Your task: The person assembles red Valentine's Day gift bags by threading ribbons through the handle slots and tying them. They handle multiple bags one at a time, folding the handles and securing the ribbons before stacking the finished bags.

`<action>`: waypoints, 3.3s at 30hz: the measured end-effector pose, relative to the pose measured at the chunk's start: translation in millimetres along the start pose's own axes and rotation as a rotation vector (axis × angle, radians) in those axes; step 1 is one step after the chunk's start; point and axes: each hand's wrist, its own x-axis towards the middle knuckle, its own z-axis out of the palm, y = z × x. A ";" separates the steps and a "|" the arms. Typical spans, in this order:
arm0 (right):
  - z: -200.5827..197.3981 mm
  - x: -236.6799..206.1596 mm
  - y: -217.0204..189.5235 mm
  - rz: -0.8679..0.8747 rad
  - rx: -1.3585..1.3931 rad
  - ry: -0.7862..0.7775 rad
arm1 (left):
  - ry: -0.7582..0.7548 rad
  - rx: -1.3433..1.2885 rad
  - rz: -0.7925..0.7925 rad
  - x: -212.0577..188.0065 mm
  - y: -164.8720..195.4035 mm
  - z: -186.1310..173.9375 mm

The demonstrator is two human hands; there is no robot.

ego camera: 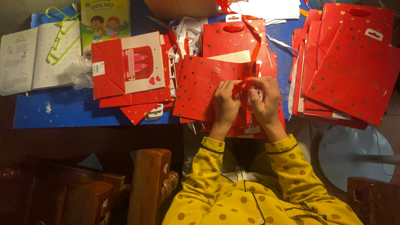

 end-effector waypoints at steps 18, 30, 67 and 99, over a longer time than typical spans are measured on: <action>5.7 -4.5 18.6 0.172 -0.025 0.081 | 0.259 -0.022 -0.083 16.5 5.3 -51.7; -13.8 18.5 31.5 0.329 0.240 0.143 | -0.174 0.121 0.224 1.3 15.8 -15.7; -34.4 -46.1 -12.2 0.492 0.246 0.036 | -0.171 -0.232 0.051 -16.2 39.0 -13.0; -137.4 -128.2 16.0 0.636 0.333 0.467 | -0.440 -0.316 0.395 -55.8 110.4 89.5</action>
